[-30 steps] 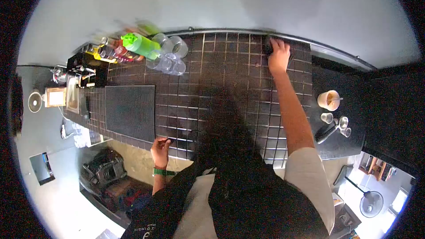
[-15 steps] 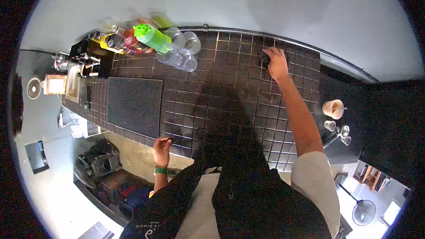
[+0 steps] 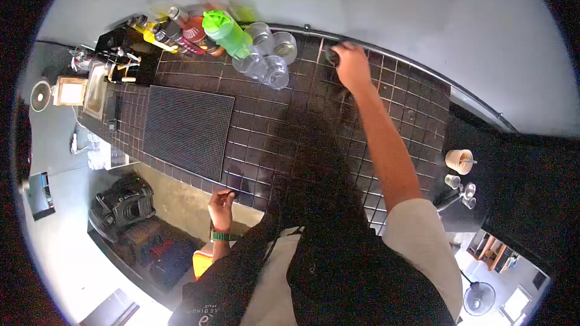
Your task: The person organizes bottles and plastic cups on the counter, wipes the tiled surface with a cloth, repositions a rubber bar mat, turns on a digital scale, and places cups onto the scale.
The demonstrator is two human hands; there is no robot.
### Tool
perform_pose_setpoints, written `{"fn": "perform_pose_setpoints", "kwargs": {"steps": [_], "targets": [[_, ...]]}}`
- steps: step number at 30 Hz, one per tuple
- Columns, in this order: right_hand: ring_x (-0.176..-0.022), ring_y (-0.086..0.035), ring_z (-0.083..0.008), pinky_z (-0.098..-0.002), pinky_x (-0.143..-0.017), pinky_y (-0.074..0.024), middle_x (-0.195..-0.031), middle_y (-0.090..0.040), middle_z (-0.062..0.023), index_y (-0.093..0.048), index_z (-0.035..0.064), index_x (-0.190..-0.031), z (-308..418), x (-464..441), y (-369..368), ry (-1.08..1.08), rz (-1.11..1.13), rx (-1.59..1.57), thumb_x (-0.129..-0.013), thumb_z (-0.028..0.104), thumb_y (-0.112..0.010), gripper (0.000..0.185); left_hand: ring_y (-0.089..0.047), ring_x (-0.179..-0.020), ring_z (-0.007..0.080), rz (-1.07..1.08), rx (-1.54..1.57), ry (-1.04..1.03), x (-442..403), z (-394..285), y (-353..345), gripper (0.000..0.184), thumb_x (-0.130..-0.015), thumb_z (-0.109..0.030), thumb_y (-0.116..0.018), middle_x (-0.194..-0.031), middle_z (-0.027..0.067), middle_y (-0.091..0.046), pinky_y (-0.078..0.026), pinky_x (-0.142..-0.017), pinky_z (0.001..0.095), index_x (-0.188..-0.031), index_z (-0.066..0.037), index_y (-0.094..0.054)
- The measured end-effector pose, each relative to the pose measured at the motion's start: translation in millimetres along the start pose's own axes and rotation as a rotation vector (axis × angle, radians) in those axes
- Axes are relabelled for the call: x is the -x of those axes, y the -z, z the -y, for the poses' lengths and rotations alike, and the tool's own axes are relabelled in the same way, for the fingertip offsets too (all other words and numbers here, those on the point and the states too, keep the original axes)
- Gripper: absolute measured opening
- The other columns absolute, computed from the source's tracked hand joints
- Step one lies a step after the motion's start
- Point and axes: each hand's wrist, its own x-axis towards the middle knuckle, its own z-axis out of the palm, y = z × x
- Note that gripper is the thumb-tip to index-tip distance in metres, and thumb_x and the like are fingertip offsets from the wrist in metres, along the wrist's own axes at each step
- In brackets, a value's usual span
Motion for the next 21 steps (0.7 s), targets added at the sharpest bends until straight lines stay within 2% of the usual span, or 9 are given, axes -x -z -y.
{"fn": "perform_pose_setpoints", "kwargs": {"steps": [2, 5, 9, 11, 14, 16, 17, 19, 21], "targets": [[-0.112, -0.06, -0.0369, -0.0425, -0.1, -0.0489, -0.119, -0.068, -0.0132, -0.071, 0.0117, -0.124, 11.0, -14.8, -23.1, 0.076, 0.046, 0.132, -0.073, -0.008, -0.066, 0.054, -0.067, -0.08, 0.0127, 0.015, -0.009, -0.022, -7.6, 0.7, 0.6, 0.017, -0.088, -0.003, -0.078, -0.092, 0.006, -0.071, -0.055, -0.074, 0.0272, -0.103, -0.002, -0.069], [-0.11, -0.056, -0.0336, -0.0477, -0.093, -0.0491, -0.123, -0.062, -0.0073, -0.073, 0.0164, -0.12, 13.0, -1.7, -76.7, 0.114, 0.072, 0.129, -0.074, -0.005, -0.064, 0.052, -0.068, -0.081, 0.0128, 0.018, -0.047, -0.061, -22.2, -7.6, -0.6, 0.017, -0.088, -0.005, -0.078, -0.091, 0.0065, -0.071, -0.055, -0.075, 0.0274, -0.103, -0.002, -0.069], [-0.112, -0.055, -0.032, -0.0482, -0.092, -0.0479, -0.127, -0.06, -0.0061, -0.072, 0.0175, -0.123, 28.8, 27.5, -78.6, 0.127, 0.015, 0.122, -0.076, -0.004, -0.064, 0.053, -0.068, -0.082, 0.0122, 0.021, 0.029, -0.054, -35.1, -16.1, 3.8, 0.016, -0.089, -0.007, -0.078, -0.09, 0.0055, -0.071, -0.055, -0.075, 0.0278, -0.101, -0.002, -0.069], [-0.112, -0.055, -0.0313, -0.0469, -0.093, -0.0471, -0.127, -0.06, -0.0057, -0.073, 0.0177, -0.122, 33.7, 54.8, -67.9, 0.26, 0.154, 0.104, -0.078, -0.004, -0.064, 0.05, -0.068, -0.082, 0.012, 0.066, 0.084, -0.031, -40.0, -9.6, 2.4, 0.016, -0.089, -0.006, -0.078, -0.09, 0.0054, -0.072, -0.055, -0.075, 0.0276, -0.101, -0.002, -0.068], [-0.113, -0.055, -0.0313, -0.0475, -0.094, -0.0471, -0.127, -0.06, -0.0054, -0.071, 0.0188, -0.126, 52.4, 110.6, -48.2, 0.289, 0.215, 0.047, -0.075, -0.005, -0.064, 0.056, -0.069, -0.083, 0.0124, 0.093, 0.072, -0.067, -46.4, -15.8, -3.4, 0.016, -0.089, -0.005, -0.077, -0.091, 0.0052, -0.072, -0.055, -0.074, 0.0276, -0.101, -0.002, -0.068], [-0.114, -0.055, -0.0322, -0.0467, -0.098, -0.0473, -0.127, -0.061, -0.0065, -0.067, 0.0197, -0.13, 66.4, 142.0, -35.3, 0.333, 0.426, 0.077, -0.07, -0.007, -0.065, 0.066, -0.069, -0.083, 0.0127, 0.104, 0.058, -0.078, -49.8, -22.4, -7.4, 0.017, -0.088, -0.006, -0.078, -0.091, 0.0057, -0.073, -0.056, -0.075, 0.0279, -0.101, -0.001, -0.067], [-0.114, -0.055, -0.0322, -0.0467, -0.098, -0.0473, -0.127, -0.061, -0.0065, -0.067, 0.0197, -0.13, 65.1, 147.9, -27.0, 0.328, 0.424, 0.088, -0.07, -0.007, -0.065, 0.066, -0.069, -0.083, 0.0127, 0.113, 0.066, -0.082, -52.6, -20.3, -10.2, 0.017, -0.088, -0.006, -0.078, -0.091, 0.0057, -0.073, -0.056, -0.075, 0.0279, -0.101, -0.001, -0.067], [-0.116, -0.055, -0.0328, -0.045, -0.102, -0.0473, -0.127, -0.062, -0.0072, -0.062, 0.0188, -0.136, 68.6, 151.5, 0.7, 0.341, 0.416, -0.102, -0.068, -0.01, -0.064, 0.074, -0.07, -0.083, 0.0124, 0.111, 0.067, -0.124, -57.1, -15.6, -12.5, 0.018, -0.088, -0.006, -0.078, -0.09, 0.0059, -0.073, -0.056, -0.076, 0.0282, -0.101, -0.001, -0.067], [-0.114, -0.056, -0.033, -0.0437, -0.103, -0.0474, -0.127, -0.063, -0.0087, -0.067, 0.0153, -0.13, 64.1, 135.3, 37.4, 0.247, 0.238, -0.017, -0.069, -0.013, -0.061, 0.068, -0.068, -0.081, 0.0114, 0.121, 0.043, -0.176, -55.0, -19.3, -8.3, 0.017, -0.087, -0.006, -0.078, -0.09, 0.0056, -0.073, -0.055, -0.074, 0.028, -0.1, -0.002, -0.068]]}}
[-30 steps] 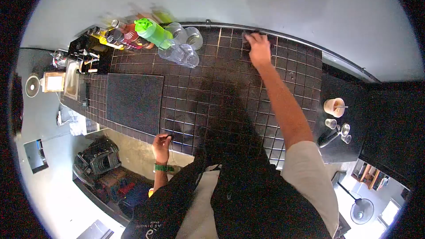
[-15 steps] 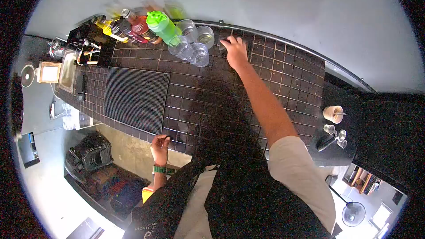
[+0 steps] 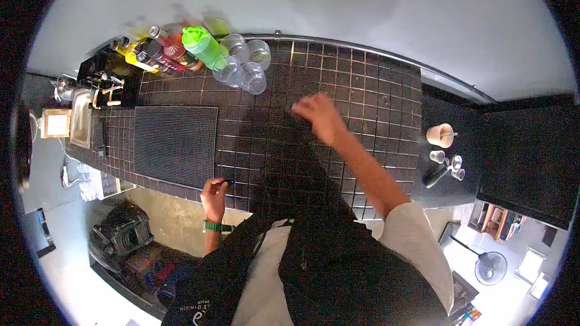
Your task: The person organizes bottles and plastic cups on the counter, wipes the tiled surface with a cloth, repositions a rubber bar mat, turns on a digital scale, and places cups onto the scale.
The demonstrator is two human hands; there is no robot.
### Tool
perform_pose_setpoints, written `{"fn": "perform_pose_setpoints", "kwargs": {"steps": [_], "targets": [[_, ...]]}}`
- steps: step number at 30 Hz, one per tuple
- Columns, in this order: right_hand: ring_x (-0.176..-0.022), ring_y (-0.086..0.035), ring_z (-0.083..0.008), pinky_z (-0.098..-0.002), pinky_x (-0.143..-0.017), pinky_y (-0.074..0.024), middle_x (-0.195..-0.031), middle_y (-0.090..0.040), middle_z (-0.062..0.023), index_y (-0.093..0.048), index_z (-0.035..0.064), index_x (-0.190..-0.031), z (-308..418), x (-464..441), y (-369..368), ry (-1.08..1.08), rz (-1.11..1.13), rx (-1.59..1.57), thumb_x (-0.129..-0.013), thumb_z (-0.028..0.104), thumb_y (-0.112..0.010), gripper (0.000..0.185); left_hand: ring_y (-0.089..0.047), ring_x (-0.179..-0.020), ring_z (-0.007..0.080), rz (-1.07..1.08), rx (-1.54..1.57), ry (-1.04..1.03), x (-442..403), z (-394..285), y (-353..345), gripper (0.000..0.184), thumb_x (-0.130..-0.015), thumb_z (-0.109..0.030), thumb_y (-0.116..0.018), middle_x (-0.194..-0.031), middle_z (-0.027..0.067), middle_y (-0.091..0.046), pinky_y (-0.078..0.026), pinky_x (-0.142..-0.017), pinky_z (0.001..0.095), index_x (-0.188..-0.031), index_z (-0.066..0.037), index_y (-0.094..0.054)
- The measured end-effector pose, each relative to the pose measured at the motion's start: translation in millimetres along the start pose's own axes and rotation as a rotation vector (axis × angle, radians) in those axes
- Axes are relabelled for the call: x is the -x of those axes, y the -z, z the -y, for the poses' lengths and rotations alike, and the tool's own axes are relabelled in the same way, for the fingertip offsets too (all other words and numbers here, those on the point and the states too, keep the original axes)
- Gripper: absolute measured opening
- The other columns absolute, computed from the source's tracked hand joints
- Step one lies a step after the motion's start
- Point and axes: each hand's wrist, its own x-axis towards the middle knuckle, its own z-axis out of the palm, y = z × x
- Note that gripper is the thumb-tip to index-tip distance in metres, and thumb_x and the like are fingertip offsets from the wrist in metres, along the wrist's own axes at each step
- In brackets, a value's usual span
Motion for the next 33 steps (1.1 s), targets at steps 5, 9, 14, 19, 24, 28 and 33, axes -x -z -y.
{"fn": "perform_pose_setpoints", "kwargs": {"steps": [5, 9, 14, 19, 24, 28, 33], "targets": [[-0.112, -0.058, -0.035, -0.0455, -0.098, -0.0487, -0.119, -0.064, -0.0104, -0.068, 0.013, -0.124, -91.4, -52.9, 55.7, -0.157, -0.286, 0.22, -0.073, -0.009, -0.062, 0.057, -0.065, -0.077, 0.01, -0.029, -0.051, 0.02, 7.6, -13.5, 4.0, 0.016, -0.088, -0.006, -0.078, -0.088, 0.0049, -0.071, -0.052, -0.069, 0.0265, -0.099, -0.003, -0.068], [-0.12, -0.055, -0.0338, -0.046, -0.101, -0.0479, -0.123, -0.061, -0.0103, -0.066, 0.0138, -0.127, -165.1, -75.3, 6.3, -0.33, -0.239, 0.24, -0.08, -0.003, -0.063, 0.05, -0.066, -0.078, 0.0106, -0.013, -0.046, 0.011, 22.7, -8.0, 3.7, 0.014, -0.09, -0.006, -0.077, -0.09, 0.0035, -0.071, -0.053, -0.072, 0.0261, -0.101, -0.004, -0.068], [-0.126, -0.051, -0.0357, -0.0517, -0.103, -0.0454, -0.132, -0.056, -0.0107, -0.063, 0.0156, -0.131, -165.1, -73.9, -56.6, -0.357, -0.291, 0.336, -0.085, 0.004, -0.062, 0.048, -0.066, -0.082, 0.0119, -0.029, -0.032, 0.086, 51.5, -20.7, 5.1, 0.016, -0.091, -0.005, -0.075, -0.09, 0.004, -0.071, -0.053, -0.077, 0.0269, -0.103, -0.005, -0.066], [-0.126, -0.052, -0.0359, -0.0535, -0.104, -0.0435, -0.133, -0.059, -0.0115, -0.067, 0.0159, -0.128, -170.7, -80.9, -58.5, -0.387, -0.363, 0.341, -0.087, 0.004, -0.06, 0.043, -0.065, -0.084, 0.0114, -0.031, -0.077, 0.073, 59.7, -17.7, 4.9, 0.013, -0.092, -0.004, -0.073, -0.092, 0.0046, -0.071, -0.052, -0.078, 0.0268, -0.102, -0.002, -0.066], [-0.124, -0.053, -0.0321, -0.0501, -0.104, -0.0452, -0.124, -0.061, -0.0088, -0.068, 0.0147, -0.123, -140.0, -47.0, -32.8, -0.35, -0.05, 0.326, -0.091, 0.008, -0.056, 0.035, -0.066, -0.084, 0.0109, -0.007, -0.072, 0.007, 54.0, -12.9, -3.0, 0.013, -0.092, -0.005, -0.074, -0.092, 0.0038, -0.071, -0.053, -0.076, 0.0258, -0.102, -0.001, -0.066], [-0.129, -0.051, -0.0336, -0.0509, -0.108, -0.042, -0.134, -0.059, -0.0115, -0.067, 0.0151, -0.125, -87.7, 43.7, -44.2, -0.17, -0.079, 0.227, -0.09, 0.006, -0.056, 0.038, -0.067, -0.084, 0.0114, 0.014, -0.052, 0.015, 41.0, -21.1, -18.2, 0.014, -0.091, -0.005, -0.075, -0.094, 0.0033, -0.072, -0.053, -0.076, 0.0263, -0.101, -0.002, -0.067], [-0.13, -0.051, -0.035, -0.0505, -0.11, -0.0396, -0.136, -0.059, -0.0101, -0.067, 0.0125, -0.124, -23.1, 119.7, -29.4, -0.155, 0.036, 0.046, -0.086, 0.003, -0.057, 0.041, -0.068, -0.082, 0.0129, 0.095, -0.075, -0.035, 39.3, -31.4, -42.1, 0.016, -0.089, -0.006, -0.077, -0.093, 0.0065, -0.072, -0.054, -0.074, 0.0278, -0.101, -0.001, -0.068]]}}
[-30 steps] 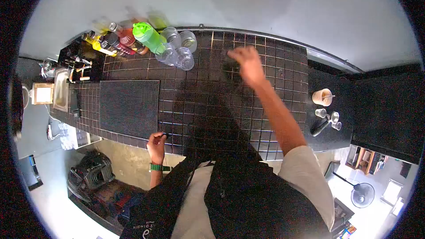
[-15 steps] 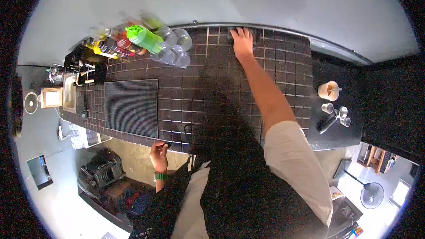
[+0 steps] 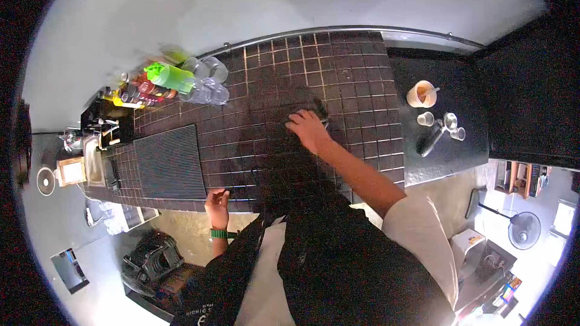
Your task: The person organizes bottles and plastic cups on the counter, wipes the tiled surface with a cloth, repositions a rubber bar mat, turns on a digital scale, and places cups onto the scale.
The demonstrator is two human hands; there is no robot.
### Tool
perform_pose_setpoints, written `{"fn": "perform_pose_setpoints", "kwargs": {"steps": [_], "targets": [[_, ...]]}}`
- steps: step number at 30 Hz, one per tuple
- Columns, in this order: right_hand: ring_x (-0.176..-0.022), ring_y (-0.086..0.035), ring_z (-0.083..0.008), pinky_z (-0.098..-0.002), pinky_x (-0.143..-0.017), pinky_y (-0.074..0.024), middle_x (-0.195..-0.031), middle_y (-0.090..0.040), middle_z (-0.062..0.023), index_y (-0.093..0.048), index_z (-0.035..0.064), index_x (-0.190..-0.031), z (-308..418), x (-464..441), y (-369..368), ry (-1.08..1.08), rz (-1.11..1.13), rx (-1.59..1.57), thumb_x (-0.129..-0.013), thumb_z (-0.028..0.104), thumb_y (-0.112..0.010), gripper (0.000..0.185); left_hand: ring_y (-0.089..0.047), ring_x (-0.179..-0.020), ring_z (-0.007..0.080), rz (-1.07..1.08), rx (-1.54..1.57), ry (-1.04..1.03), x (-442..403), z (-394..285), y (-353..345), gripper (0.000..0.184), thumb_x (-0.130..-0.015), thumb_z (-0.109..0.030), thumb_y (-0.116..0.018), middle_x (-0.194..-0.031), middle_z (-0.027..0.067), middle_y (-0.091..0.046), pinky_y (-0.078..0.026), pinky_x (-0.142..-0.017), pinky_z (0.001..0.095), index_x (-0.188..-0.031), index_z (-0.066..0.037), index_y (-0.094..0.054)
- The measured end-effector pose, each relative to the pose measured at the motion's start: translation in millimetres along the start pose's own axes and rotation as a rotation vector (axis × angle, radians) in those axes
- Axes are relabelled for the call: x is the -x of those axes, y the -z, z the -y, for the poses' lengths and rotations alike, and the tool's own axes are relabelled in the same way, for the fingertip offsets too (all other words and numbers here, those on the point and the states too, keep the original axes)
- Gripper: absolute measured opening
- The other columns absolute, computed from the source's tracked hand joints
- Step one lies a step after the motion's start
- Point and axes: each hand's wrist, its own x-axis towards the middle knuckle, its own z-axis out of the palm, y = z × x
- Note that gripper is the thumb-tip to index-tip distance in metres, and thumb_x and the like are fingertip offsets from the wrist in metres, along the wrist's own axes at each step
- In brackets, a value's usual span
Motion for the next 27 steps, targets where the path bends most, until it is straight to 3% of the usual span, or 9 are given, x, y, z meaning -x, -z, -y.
{"fn": "perform_pose_setpoints", "kwargs": {"steps": [4, 6, 8, 12, 15, 17, 18, 22, 27], "targets": [[-0.128, -0.054, -0.0347, -0.0479, -0.109, -0.043, -0.132, -0.062, -0.0114, -0.069, 0.0115, -0.12, 12.1, 20.9, 13.9, -0.031, -0.109, -0.161, -0.082, -0.004, -0.056, 0.043, -0.069, -0.079, 0.014, 0.053, -0.059, -0.024, 0.5, -12.5, -10.6, 0.014, -0.089, -0.005, -0.077, -0.091, 0.0073, -0.073, -0.055, -0.073, 0.0285, -0.099, -0.002, -0.069], [-0.124, -0.059, -0.0345, -0.0439, -0.108, -0.0473, -0.126, -0.067, -0.0139, -0.07, 0.0104, -0.118, 14.7, 17.0, 55.1, -0.246, -0.311, -0.416, -0.076, -0.012, -0.053, 0.05, -0.067, -0.08, 0.0117, 0.049, -0.068, -0.033, 1.8, -20.0, -10.5, 0.013, -0.09, -0.004, -0.076, -0.089, 0.0054, -0.071, -0.053, -0.073, 0.027, -0.1, -0.002, -0.068], [-0.117, -0.064, -0.0367, -0.0417, -0.103, -0.0522, -0.12, -0.07, -0.0175, -0.071, 0.0087, -0.119, -12.6, 1.3, 102.9, -0.222, -0.475, -0.458, -0.067, -0.021, -0.045, 0.065, -0.064, -0.081, 0.0096, 0.056, -0.074, -0.036, 7.1, -15.2, -6.5, 0.013, -0.091, -0.004, -0.075, -0.09, 0.0033, -0.07, -0.051, -0.073, 0.0254, -0.1, -0.002, -0.066], [-0.114, -0.065, -0.0384, -0.0447, -0.101, -0.0527, -0.12, -0.069, -0.0178, -0.071, 0.007, -0.116, -97.6, -39.3, 170.9, -0.198, -0.608, -0.206, -0.067, -0.021, -0.045, 0.062, -0.064, -0.082, 0.0098, -0.004, -0.039, -0.021, 15.6, -11.0, -3.1, 0.013, -0.091, -0.005, -0.075, -0.09, 0.0032, -0.069, -0.051, -0.073, 0.0256, -0.1, -0.002, -0.067], [-0.114, -0.064, -0.0387, -0.0462, -0.099, -0.0535, -0.126, -0.066, -0.0143, -0.07, 0.0125, -0.122, -177.9, -67.6, 160.1, -0.233, -0.482, -0.097, -0.074, -0.014, -0.051, 0.058, -0.064, -0.082, 0.0103, -0.061, -0.021, -0.006, 24.1, -15.6, -4.1, 0.013, -0.092, -0.005, -0.075, -0.091, 0.0035, -0.069, -0.052, -0.074, 0.0259, -0.1, -0.002, -0.067], [-0.112, -0.062, -0.0439, -0.0459, -0.1, -0.052, -0.124, -0.065, -0.0187, -0.068, 0.0129, -0.124, -219.2, -76.3, 117.9, -0.404, -0.282, 0.064, -0.075, -0.013, -0.049, 0.058, -0.064, -0.082, 0.0105, -0.083, -0.052, 0.03, 29.4, -11.4, -2.7, 0.013, -0.091, -0.005, -0.075, -0.091, 0.0035, -0.069, -0.052, -0.074, 0.026, -0.1, -0.002, -0.066], [-0.118, -0.058, -0.0428, -0.0502, -0.101, -0.0501, -0.134, -0.059, -0.0126, -0.063, 0.0231, -0.134, -236.8, -71.3, 88.4, -0.522, -0.157, 0.107, -0.082, -0.006, -0.055, 0.06, -0.064, -0.082, 0.0107, -0.083, -0.082, 0.022, 31.0, -12.7, -2.7, 0.012, -0.092, -0.005, -0.075, -0.091, 0.0039, -0.069, -0.051, -0.074, 0.0259, -0.1, -0.002, -0.066], [-0.133, -0.045, -0.0352, -0.0546, -0.105, -0.0433, -0.144, -0.049, -0.0023, -0.052, 0.0349, -0.146, -200.9, -69.2, 64.3, -0.674, -0.107, 0.407, -0.085, 0.007, -0.061, 0.068, -0.064, -0.082, 0.0103, -0.118, -0.149, 0.056, 38.9, -23.1, -2.5, 0.012, -0.093, -0.006, -0.074, -0.091, 0.0036, -0.069, -0.051, -0.074, 0.0249, -0.099, -0.001, -0.064], [-0.13, -0.046, -0.036, -0.0548, -0.104, -0.0426, -0.141, -0.05, -0.0034, -0.053, 0.0323, -0.146, -147.0, -37.3, 48.8, -0.599, -0.101, 0.415, -0.086, 0.011, -0.062, 0.064, -0.068, -0.085, 0.0121, -0.141, -0.017, 0.088, 40.6, 21.0, -6.0, 0.016, -0.091, -0.009, -0.076, -0.092, 0.0055, -0.072, -0.054, -0.075, 0.027, -0.104, -0.002, -0.068]]}}
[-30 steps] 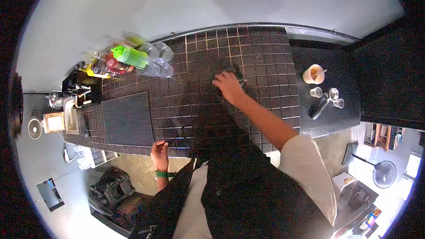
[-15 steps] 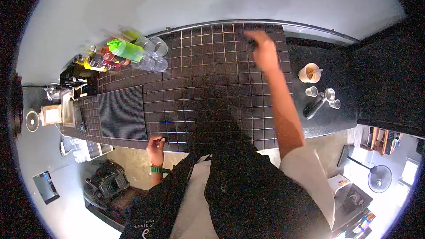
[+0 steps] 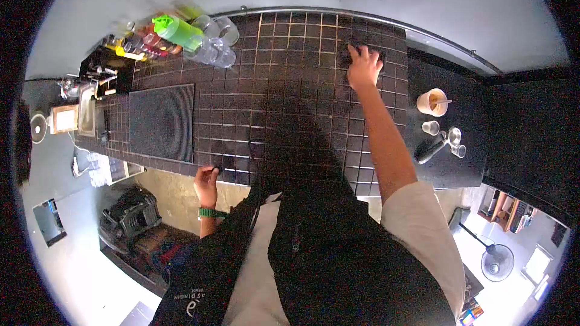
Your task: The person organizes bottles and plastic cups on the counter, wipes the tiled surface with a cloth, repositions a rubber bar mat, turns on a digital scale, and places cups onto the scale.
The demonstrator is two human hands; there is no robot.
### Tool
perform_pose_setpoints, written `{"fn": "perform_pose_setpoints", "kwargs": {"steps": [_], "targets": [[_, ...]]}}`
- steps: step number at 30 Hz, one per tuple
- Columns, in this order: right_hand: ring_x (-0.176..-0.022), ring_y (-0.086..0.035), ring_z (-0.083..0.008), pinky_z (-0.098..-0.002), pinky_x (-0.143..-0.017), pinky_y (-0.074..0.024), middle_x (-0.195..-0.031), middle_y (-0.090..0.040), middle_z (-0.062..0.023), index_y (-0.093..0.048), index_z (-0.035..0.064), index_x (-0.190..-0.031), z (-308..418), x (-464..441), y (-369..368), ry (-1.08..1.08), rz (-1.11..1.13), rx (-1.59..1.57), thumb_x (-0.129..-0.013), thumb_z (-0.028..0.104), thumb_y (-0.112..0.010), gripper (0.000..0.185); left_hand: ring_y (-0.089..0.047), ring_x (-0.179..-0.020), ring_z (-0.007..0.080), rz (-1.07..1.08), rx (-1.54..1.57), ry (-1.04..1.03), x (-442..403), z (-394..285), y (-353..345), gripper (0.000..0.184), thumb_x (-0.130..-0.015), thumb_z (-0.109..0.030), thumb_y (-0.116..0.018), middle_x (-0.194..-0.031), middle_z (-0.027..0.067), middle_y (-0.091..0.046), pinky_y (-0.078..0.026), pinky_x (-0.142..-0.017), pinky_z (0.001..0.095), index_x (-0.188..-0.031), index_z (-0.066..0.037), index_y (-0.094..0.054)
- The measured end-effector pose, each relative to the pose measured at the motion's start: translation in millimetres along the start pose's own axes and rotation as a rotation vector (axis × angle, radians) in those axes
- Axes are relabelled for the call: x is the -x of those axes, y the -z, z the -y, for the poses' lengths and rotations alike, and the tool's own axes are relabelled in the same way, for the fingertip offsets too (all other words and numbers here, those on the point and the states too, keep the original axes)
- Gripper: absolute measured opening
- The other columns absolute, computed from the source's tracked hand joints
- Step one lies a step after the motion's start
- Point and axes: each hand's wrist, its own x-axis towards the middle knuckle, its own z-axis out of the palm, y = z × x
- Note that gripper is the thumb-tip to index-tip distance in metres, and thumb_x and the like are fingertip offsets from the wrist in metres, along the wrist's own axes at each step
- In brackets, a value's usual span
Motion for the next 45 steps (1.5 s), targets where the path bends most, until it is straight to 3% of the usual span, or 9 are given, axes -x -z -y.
{"fn": "perform_pose_setpoints", "kwargs": {"steps": [15, 20, 24, 26, 30, 34, 35, 39, 45], "targets": [[-0.13, -0.04, -0.037, -0.0576, -0.102, -0.038, -0.145, -0.044, -0.0075, -0.053, 0.0268, -0.147, 178.1, 162.5, 21.6, -0.258, 0.106, -0.239, -0.089, 0.026, -0.066, 0.059, -0.069, -0.08, 0.0121, 0.13, -0.038, -0.164, -16.7, -4.8, 22.9, 0.014, -0.09, -0.008, -0.076, -0.087, 0.0062, -0.073, -0.054, -0.072, 0.0269, -0.1, -0.001, -0.07], [-0.135, -0.035, -0.0432, -0.0619, -0.108, -0.0304, -0.149, -0.039, -0.0129, -0.054, 0.0245, -0.145, 188.3, 214.8, 26.7, 0.206, 0.102, -0.211, -0.099, 0.041, -0.059, 0.049, -0.069, -0.08, 0.0133, 0.147, 0.0, -0.222, -5.7, 26.4, 62.3, 0.014, -0.088, -0.008, -0.077, -0.087, 0.0059, -0.073, -0.054, -0.072, 0.0282, -0.099, -0.003, -0.071], [-0.144, -0.024, -0.0492, -0.0682, -0.113, -0.022, -0.154, -0.034, -0.0156, -0.059, 0.024, -0.14, 179.7, 224.5, 26.9, 0.276, 0.131, -0.323, -0.1, 0.052, -0.056, 0.048, -0.069, -0.08, 0.0147, 0.131, -0.004, -0.156, 5.0, 44.7, 99.9, 0.012, -0.088, -0.008, -0.077, -0.088, 0.0059, -0.073, -0.054, -0.071, 0.03, -0.098, -0.004, -0.071], [-0.15, -0.014, -0.0513, -0.0737, -0.115, -0.0144, -0.157, -0.032, -0.0188, -0.064, 0.0225, -0.131, 185.3, 226.7, 30.3, 0.128, 0.125, -0.277, -0.099, 0.058, -0.055, 0.049, -0.069, -0.079, 0.0153, 0.135, -0.005, -0.19, 8.1, 59.1, 120.0, 0.011, -0.088, -0.008, -0.076, -0.088, 0.0059, -0.074, -0.054, -0.071, 0.0298, -0.097, -0.003, -0.071], [-0.151, -0.017, -0.0498, -0.0761, -0.114, -0.0141, -0.159, -0.031, -0.022, -0.058, 0.0239, -0.133, 200.1, 234.4, 12.8, 0.004, 0.069, -0.184, -0.102, 0.049, -0.055, 0.04, -0.07, -0.08, 0.0145, 0.113, 0.019, -0.147, 15.8, 72.4, 154.6, 0.012, -0.09, -0.007, -0.075, -0.087, 0.007, -0.074, -0.054, -0.072, 0.0292, -0.1, -0.003, -0.07], [-0.146, -0.032, -0.0401, -0.068, -0.113, -0.0266, -0.157, -0.039, -0.0138, -0.049, 0.0296, -0.147, 195.6, 274.0, 7.4, -0.022, -0.081, -0.218, -0.099, 0.03, -0.061, 0.049, -0.069, -0.081, 0.0131, 0.094, 0.074, -0.141, 17.2, 99.1, 177.2, 0.011, -0.091, -0.007, -0.075, -0.089, 0.0057, -0.074, -0.055, -0.073, 0.0286, -0.1, -0.003, -0.069], [-0.143, -0.038, -0.0359, -0.0607, -0.111, -0.0337, -0.152, -0.047, -0.0074, -0.05, 0.0315, -0.147, 190.7, 285.2, 5.0, -0.005, -0.142, -0.207, -0.095, 0.02, -0.065, 0.056, -0.069, -0.082, 0.0126, 0.097, 0.163, -0.132, 15.9, 106.5, 179.6, 0.011, -0.091, -0.007, -0.074, -0.092, 0.0048, -0.073, -0.054, -0.073, 0.0284, -0.1, -0.003, -0.069], [-0.134, -0.046, -0.035, -0.0521, -0.107, -0.0427, -0.141, -0.055, -0.0032, -0.063, 0.0293, -0.135, 184.2, 307.0, 7.4, -0.015, -0.139, -0.196, -0.088, 0.008, -0.067, 0.052, -0.068, -0.085, 0.0124, 0.113, 0.176, -0.123, 3.3, 102.0, 190.2, 0.011, -0.092, -0.006, -0.074, -0.095, 0.0055, -0.073, -0.054, -0.077, 0.0282, -0.101, -0.003, -0.068], [-0.121, -0.053, -0.0362, -0.0478, -0.097, -0.0522, -0.13, -0.057, -0.0061, -0.065, 0.0266, -0.131, 190.4, 300.8, 22.4, -0.051, -0.015, -0.136, -0.076, -0.002, -0.068, 0.062, -0.066, -0.085, 0.012, 0.176, 0.192, -0.262, -50.9, 86.5, 166.2, 0.013, -0.091, -0.006, -0.074, -0.091, 0.0054, -0.072, -0.054, -0.077, 0.0296, -0.101, -0.002, -0.069]]}}
